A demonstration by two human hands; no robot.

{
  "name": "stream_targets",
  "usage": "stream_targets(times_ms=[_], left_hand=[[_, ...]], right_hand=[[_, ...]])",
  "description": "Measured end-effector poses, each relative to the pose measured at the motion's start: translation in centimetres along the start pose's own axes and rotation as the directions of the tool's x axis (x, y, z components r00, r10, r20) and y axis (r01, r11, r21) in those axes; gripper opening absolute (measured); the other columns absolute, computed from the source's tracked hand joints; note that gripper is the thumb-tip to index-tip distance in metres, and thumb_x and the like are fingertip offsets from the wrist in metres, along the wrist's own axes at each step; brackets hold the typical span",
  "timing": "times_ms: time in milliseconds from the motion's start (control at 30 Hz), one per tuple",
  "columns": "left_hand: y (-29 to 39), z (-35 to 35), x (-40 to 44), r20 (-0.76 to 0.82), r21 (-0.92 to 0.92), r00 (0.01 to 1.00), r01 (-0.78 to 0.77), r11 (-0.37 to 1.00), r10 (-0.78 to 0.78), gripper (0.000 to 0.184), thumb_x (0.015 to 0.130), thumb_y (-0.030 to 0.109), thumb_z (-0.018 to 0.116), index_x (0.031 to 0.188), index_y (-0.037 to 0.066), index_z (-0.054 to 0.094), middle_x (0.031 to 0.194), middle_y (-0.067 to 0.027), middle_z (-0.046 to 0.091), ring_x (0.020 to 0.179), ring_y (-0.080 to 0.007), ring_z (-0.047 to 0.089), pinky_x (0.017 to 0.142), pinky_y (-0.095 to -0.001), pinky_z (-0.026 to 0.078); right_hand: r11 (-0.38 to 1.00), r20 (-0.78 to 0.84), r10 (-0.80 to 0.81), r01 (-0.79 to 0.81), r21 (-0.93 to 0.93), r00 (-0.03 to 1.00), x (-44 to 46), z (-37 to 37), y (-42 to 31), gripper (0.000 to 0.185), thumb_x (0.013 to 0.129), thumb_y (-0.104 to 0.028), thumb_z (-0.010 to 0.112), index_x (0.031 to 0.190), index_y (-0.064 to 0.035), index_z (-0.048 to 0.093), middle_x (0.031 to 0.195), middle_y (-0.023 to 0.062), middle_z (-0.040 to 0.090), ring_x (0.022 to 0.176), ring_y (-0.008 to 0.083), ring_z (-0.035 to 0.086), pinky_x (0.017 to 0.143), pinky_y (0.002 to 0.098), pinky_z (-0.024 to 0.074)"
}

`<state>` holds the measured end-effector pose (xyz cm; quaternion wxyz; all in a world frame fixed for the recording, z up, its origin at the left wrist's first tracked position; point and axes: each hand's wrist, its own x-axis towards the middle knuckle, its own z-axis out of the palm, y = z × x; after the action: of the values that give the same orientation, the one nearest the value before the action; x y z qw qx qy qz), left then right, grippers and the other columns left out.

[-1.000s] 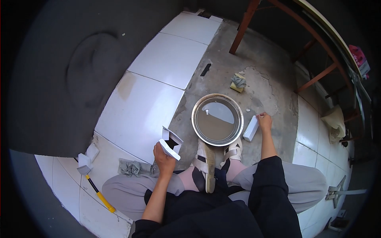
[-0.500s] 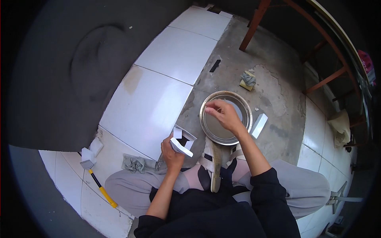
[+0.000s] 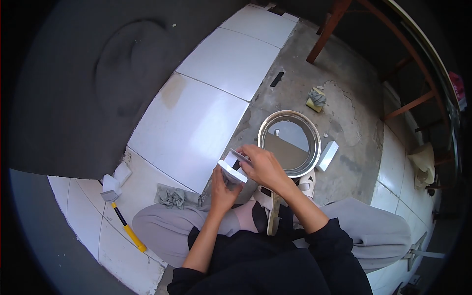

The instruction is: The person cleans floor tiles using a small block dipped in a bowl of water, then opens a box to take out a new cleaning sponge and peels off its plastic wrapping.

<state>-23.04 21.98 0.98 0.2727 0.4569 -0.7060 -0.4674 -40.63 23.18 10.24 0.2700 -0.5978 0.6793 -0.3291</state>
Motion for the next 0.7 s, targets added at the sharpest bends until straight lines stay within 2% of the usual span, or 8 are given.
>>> stream_targets(times_ms=[100,200,233,333,367,500,600,700], left_hand=[[1.8,-1.5,-0.1,0.106,-0.292,0.989,0.128,0.948,-0.101,0.081,0.072,0.005,0.061,0.147,0.001,0.028,0.143,-0.017,0.039,0.135,-0.029,0.036,0.107,-0.0376,0.035],[3.1,-3.4,0.4,0.157,-0.668,0.974,0.226,0.709,-0.162,0.07,0.077,0.006,0.055,0.145,0.002,0.035,0.141,-0.0142,0.041,0.136,-0.0275,0.035,0.107,-0.0368,0.033],[3.8,-3.5,0.5,0.103,-0.672,0.978,0.204,0.712,-0.183,0.052,0.083,0.01,0.055,0.135,0.002,0.048,0.135,-0.0118,0.047,0.13,-0.0246,0.041,0.105,-0.0359,0.034],[5.0,-3.6,1.1,0.133,-0.52,0.951,0.307,0.797,-0.279,0.04,0.086,0.014,0.061,0.123,0.002,0.053,0.127,-0.009,0.052,0.122,-0.0212,0.047,0.1,-0.0344,0.039],[5.3,-3.1,1.2,0.068,-0.456,0.967,0.25,0.854,-0.246,0.036,0.082,0.017,0.069,0.112,0.003,0.054,0.119,-0.0081,0.054,0.113,-0.0201,0.053,0.092,-0.0329,0.045],[5.7,-3.1,1.6,0.014,-0.198,0.982,0.189,0.962,-0.189,0.041,0.074,0.013,0.071,0.11,0.004,0.053,0.11,-0.0117,0.054,0.106,-0.025,0.058,0.083,-0.0344,0.049],[7.0,-3.0,1.6,-0.005,-0.071,0.989,0.147,0.987,-0.148,0.043,0.07,0.01,0.068,0.11,0.004,0.053,0.109,-0.0128,0.054,0.106,-0.0265,0.059,0.084,-0.0353,0.049],[7.1,-2.8,1.6,-0.029,0.026,0.995,0.097,0.995,-0.097,0.046,0.067,0.011,0.066,0.11,0.003,0.052,0.107,-0.0149,0.054,0.101,-0.0308,0.059,0.086,-0.0382,0.048]], right_hand=[[0.997,0.023,0.073,-0.074,0.016,0.997,0.0,-0.3,0.0,0.032,0.077,-0.008,0.067,0.108,-0.0045,0.06,0.095,0.0171,0.064,0.085,0.0353,0.064,0.075,0.0421,0.0507],[0.997,-0.012,-0.074,0.073,-0.038,0.997,-0.2,0.5,0.9,0.034,0.076,-0.009,0.069,0.109,-0.006,0.061,0.094,0.016,0.063,0.083,0.0347,0.063,0.073,0.0423,0.0504],[0.994,0.004,-0.094,0.094,-0.053,0.996,-0.3,0.6,0.9,0.033,0.077,-0.01,0.069,0.109,-0.0064,0.061,0.094,0.0156,0.063,0.083,0.0345,0.063,0.073,0.0422,0.0503],[0.988,0.047,-0.138,0.141,-0.066,0.989,-0.3,0.9,0.4,0.031,0.078,-0.014,0.069,0.107,-0.0073,0.062,0.092,0.0145,0.062,0.081,0.0338,0.063,0.071,0.0414,0.0502],[0.989,0.058,-0.133,0.136,-0.052,0.989,-0.3,0.8,0.3,0.03,0.079,-0.015,0.069,0.106,-0.0073,0.063,0.091,0.0142,0.062,0.081,0.0336,0.063,0.07,0.041,0.0502],[0.998,0.042,-0.064,0.065,-0.019,0.997,-0.3,1.1,0.4,0.027,0.083,-0.027,0.068,0.101,-0.008,0.066,0.085,0.0128,0.063,0.078,0.0332,0.064,0.067,0.0406,0.0504],[0.939,-0.054,0.069,-0.083,-0.334,0.996,-0.9,1.1,-1.0,0.034,0.083,-0.038,0.068,0.098,-0.0072,0.067,0.079,0.0137,0.063,0.075,0.0333,0.065,0.065,0.0414,0.051],[0.896,-0.003,0.23,-0.212,-0.391,0.973,-0.8,0.5,-2.3,0.044,0.081,-0.046,0.067,0.097,-0.0049,0.067,0.078,0.0157,0.063,0.075,0.0345,0.065,0.065,0.043,0.0512]])
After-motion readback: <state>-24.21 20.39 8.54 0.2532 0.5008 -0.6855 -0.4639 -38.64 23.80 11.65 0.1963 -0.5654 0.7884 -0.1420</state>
